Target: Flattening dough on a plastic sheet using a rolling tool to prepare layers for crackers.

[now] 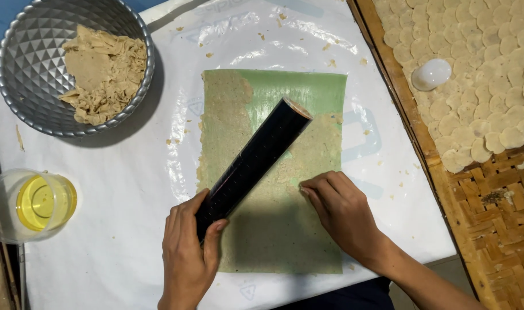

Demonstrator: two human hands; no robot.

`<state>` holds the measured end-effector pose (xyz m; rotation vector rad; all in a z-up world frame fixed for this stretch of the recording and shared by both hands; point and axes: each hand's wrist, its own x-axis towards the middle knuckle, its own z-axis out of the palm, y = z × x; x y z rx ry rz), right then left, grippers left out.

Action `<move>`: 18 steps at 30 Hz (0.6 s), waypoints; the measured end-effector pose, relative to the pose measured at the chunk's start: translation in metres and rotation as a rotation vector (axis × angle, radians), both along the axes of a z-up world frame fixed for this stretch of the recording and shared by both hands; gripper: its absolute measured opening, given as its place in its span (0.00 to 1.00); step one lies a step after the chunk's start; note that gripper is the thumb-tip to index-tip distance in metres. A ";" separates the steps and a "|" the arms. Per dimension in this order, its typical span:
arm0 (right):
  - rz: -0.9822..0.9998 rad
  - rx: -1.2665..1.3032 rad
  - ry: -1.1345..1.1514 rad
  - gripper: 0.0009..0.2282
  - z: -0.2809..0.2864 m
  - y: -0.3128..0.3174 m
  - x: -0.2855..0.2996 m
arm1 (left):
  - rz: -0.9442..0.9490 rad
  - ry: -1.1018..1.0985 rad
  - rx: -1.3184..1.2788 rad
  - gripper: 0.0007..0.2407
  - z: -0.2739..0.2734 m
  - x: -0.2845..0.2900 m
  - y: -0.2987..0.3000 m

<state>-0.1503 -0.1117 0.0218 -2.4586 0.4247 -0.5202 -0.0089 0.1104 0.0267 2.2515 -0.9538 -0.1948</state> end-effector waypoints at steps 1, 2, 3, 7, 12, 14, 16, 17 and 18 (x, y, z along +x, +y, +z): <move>0.001 0.000 -0.001 0.03 0.004 -0.001 0.005 | 0.001 -0.001 0.000 0.20 0.001 0.000 0.000; 0.029 0.031 -0.019 0.03 0.008 -0.001 0.009 | 0.001 0.003 0.000 0.20 0.002 0.000 0.000; 0.053 0.062 -0.040 0.03 0.012 -0.002 0.013 | -0.001 0.004 0.000 0.20 0.003 0.000 -0.001; 0.033 0.055 0.098 0.04 -0.012 -0.009 0.019 | -0.014 -0.029 0.000 0.19 0.002 0.000 -0.001; 0.037 0.029 0.101 0.04 -0.018 -0.009 0.018 | -0.060 -0.041 -0.001 0.20 0.004 0.001 -0.005; 0.065 0.009 0.091 0.04 -0.013 -0.006 0.012 | -0.058 -0.039 0.008 0.20 0.004 0.002 -0.007; 0.095 -0.013 0.081 0.05 -0.005 -0.005 0.009 | -0.056 -0.038 0.017 0.20 0.005 0.004 -0.009; 0.092 0.012 0.073 0.08 0.000 -0.005 0.007 | -0.052 -0.041 0.020 0.20 0.005 0.004 -0.009; 0.089 0.038 0.065 0.12 0.005 -0.004 0.005 | -0.047 -0.045 0.023 0.20 0.005 0.004 -0.009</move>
